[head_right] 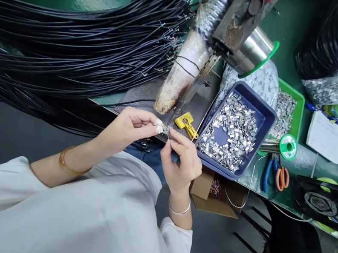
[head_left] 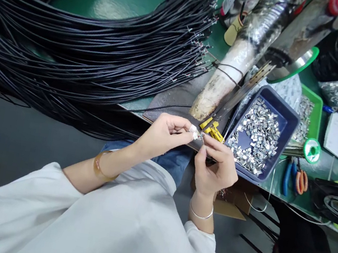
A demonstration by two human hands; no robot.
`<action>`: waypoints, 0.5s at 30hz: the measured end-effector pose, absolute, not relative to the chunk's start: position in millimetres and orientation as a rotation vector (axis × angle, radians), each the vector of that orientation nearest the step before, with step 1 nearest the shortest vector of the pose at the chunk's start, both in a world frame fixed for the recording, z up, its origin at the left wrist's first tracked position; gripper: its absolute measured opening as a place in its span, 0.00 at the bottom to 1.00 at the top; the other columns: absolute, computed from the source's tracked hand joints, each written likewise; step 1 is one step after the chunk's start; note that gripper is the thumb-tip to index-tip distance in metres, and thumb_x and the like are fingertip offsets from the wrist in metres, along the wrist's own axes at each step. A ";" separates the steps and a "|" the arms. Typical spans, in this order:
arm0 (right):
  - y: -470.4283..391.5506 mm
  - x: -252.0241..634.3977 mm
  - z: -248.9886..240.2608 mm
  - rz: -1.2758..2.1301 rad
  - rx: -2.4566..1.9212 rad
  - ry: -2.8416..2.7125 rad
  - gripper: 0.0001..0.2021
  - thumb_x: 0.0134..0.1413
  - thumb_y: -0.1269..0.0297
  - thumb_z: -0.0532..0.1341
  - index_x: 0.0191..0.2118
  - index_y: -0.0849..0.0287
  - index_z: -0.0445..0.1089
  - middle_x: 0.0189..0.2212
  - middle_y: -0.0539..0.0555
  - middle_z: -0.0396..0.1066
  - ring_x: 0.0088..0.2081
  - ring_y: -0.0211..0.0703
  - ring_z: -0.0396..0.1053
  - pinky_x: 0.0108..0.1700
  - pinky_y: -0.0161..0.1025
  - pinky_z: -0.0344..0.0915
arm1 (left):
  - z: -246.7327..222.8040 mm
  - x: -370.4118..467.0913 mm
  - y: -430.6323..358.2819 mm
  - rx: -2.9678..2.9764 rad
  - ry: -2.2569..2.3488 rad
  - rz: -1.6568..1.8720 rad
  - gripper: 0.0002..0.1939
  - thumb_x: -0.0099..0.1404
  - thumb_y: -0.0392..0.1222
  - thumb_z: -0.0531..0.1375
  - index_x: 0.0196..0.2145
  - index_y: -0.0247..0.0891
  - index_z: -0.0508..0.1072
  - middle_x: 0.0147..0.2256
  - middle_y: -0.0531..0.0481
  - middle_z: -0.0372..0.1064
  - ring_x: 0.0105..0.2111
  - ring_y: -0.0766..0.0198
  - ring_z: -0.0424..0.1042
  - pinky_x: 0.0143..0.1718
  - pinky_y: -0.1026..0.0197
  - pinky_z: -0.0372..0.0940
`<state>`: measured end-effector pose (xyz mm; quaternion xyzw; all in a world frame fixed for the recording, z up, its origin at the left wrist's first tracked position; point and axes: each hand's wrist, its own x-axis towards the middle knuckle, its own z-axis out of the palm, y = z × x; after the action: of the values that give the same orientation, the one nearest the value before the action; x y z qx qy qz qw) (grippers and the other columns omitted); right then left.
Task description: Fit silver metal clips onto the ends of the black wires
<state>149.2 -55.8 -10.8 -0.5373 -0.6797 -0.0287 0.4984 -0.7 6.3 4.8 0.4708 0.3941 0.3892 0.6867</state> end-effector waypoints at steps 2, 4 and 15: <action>-54.9 150.0 -10.1 -0.133 -1.301 -1.680 0.09 0.54 0.77 0.65 0.37 0.56 0.70 0.40 0.52 0.81 0.40 0.39 0.80 0.44 0.37 0.77 | 5.7 0.6 7.2 1.064 0.894 0.881 0.07 0.55 0.39 0.65 0.24 0.33 0.77 0.21 0.53 0.65 0.24 0.70 0.60 0.26 0.67 0.57; -54.1 150.6 -10.0 -0.190 -1.309 -1.705 0.10 0.53 0.77 0.66 0.37 0.56 0.69 0.40 0.52 0.81 0.40 0.38 0.80 0.43 0.36 0.77 | 6.5 2.0 8.1 1.069 0.902 0.896 0.06 0.55 0.38 0.64 0.24 0.33 0.77 0.21 0.53 0.66 0.24 0.70 0.61 0.26 0.67 0.57; -50.5 152.1 -14.3 -0.260 -1.303 -1.719 0.10 0.53 0.76 0.67 0.36 0.55 0.69 0.40 0.51 0.82 0.38 0.38 0.80 0.42 0.35 0.77 | 7.1 0.4 10.9 1.056 0.928 0.869 0.08 0.54 0.39 0.65 0.20 0.35 0.74 0.20 0.52 0.65 0.23 0.69 0.62 0.23 0.66 0.56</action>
<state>152.1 -50.5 -14.3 -0.5306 -0.7002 -0.1061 0.4658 0.4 10.9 7.1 0.4698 0.4131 0.3867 0.6776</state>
